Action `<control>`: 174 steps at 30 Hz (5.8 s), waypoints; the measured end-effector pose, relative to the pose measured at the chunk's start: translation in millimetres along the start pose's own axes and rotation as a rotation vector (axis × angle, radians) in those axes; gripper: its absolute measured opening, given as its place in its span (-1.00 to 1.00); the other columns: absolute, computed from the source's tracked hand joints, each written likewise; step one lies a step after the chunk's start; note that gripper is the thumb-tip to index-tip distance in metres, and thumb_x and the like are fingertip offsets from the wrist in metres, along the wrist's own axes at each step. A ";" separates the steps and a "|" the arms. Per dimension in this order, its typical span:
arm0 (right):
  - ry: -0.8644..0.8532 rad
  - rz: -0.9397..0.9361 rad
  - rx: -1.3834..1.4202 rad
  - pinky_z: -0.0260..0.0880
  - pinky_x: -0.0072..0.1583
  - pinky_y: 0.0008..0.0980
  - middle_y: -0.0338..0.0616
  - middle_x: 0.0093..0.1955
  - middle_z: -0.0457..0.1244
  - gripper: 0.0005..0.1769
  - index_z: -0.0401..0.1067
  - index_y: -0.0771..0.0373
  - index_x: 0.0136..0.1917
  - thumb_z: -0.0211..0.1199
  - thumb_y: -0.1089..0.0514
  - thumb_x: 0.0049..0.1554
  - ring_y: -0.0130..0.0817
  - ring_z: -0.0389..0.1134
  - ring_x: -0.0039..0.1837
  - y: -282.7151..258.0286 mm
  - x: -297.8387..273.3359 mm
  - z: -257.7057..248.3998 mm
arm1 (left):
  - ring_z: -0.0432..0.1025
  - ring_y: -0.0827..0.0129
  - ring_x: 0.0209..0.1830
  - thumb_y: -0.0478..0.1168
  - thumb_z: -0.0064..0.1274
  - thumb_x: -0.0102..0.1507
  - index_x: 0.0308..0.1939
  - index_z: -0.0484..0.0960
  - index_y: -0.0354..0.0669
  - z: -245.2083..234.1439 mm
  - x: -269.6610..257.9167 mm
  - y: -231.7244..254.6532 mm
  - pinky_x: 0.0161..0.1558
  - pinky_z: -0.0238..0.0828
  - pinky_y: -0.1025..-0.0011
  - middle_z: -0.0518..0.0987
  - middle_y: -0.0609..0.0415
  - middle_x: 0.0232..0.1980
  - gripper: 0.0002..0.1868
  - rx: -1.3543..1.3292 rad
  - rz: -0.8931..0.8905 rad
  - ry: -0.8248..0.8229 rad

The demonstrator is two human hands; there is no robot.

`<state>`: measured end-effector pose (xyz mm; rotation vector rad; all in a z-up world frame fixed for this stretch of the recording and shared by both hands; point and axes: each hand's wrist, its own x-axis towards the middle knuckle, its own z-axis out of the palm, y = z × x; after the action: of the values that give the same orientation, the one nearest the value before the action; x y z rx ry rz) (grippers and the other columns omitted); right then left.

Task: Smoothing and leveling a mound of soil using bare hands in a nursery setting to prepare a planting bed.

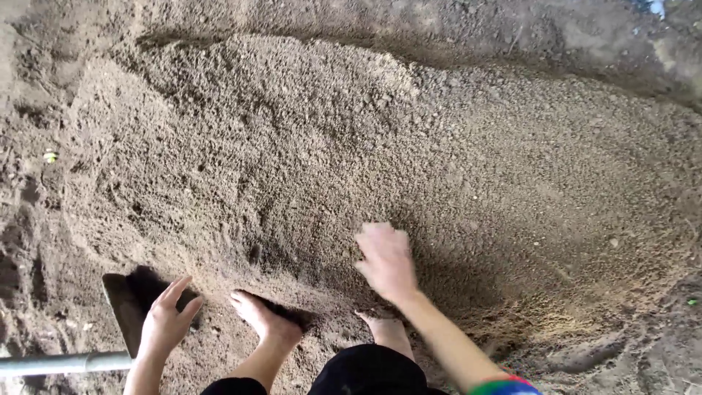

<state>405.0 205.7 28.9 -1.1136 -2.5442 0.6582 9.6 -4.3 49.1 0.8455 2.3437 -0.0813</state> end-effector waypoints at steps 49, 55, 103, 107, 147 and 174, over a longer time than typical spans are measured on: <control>-0.544 -0.879 0.087 0.08 0.22 -0.13 -0.16 0.37 -0.04 -0.62 0.15 0.03 0.27 -0.04 -0.08 0.22 -0.19 -0.04 0.35 -25.2 -30.7 74.3 | 0.55 0.31 -0.37 0.18 -0.01 0.27 0.56 0.24 0.37 -6.9 -8.7 -29.7 0.17 0.56 0.09 0.29 0.23 0.59 -0.25 -0.041 -0.224 -0.123; -0.913 -0.490 -0.088 0.26 0.37 -0.40 -0.06 0.24 0.16 -0.73 0.26 0.33 0.12 0.06 0.19 0.16 -0.30 0.17 0.32 -22.5 77.6 -4.2 | 0.53 0.33 -0.45 0.17 -0.02 0.29 0.57 0.21 0.38 -7.0 -11.2 -37.2 0.10 0.60 0.08 0.28 0.24 0.60 -0.26 -0.064 -0.287 -0.152; -0.533 -0.243 -0.078 0.13 -0.03 -0.47 -0.19 -0.17 0.22 -0.95 0.40 0.21 -0.18 0.16 0.31 0.07 -0.36 0.15 -0.07 -88.8 139.0 20.4 | 0.37 0.16 0.45 0.19 0.04 0.26 0.54 0.25 0.28 32.5 19.6 -80.1 0.37 0.42 0.05 0.34 0.12 0.55 -0.24 -0.054 -0.223 -0.200; -0.655 -0.801 0.166 -0.53 0.54 -0.01 -0.31 0.61 -0.24 -0.33 -0.07 -0.14 0.50 -0.57 -0.35 0.23 -0.23 -0.34 0.60 -68.3 62.8 139.6 | 0.30 0.19 0.51 0.13 0.07 0.25 0.51 0.31 0.16 28.7 18.8 -78.9 0.46 0.25 0.03 0.39 0.23 0.52 -0.26 -0.120 -0.138 -0.133; -1.406 0.225 0.996 0.02 0.49 -0.17 -0.10 0.56 -0.11 -0.13 -0.27 0.10 0.54 0.03 0.35 0.07 -0.19 -0.07 0.54 -145.8 250.8 134.5 | 0.16 0.01 0.53 -0.18 0.05 0.32 0.34 0.47 -0.23 -45.3 203.2 -16.0 0.49 -0.03 -0.10 0.38 -0.21 0.48 -0.49 -0.579 0.020 0.679; 0.198 0.051 -0.129 0.12 0.36 -0.08 -0.06 0.42 0.14 -0.50 0.27 0.22 0.33 0.10 0.01 0.17 -0.06 0.19 0.34 -172.0 317.6 232.2 | 0.64 0.23 -0.08 -0.21 0.17 0.25 -0.14 0.77 -0.09 -74.9 421.9 -20.2 0.11 0.47 0.34 0.76 0.05 -0.10 -0.85 -0.766 0.902 0.422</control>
<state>-10.4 272.2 -57.0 -1.2241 -2.4243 0.3787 -292.4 232.7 -142.4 1.4672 1.8331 1.3683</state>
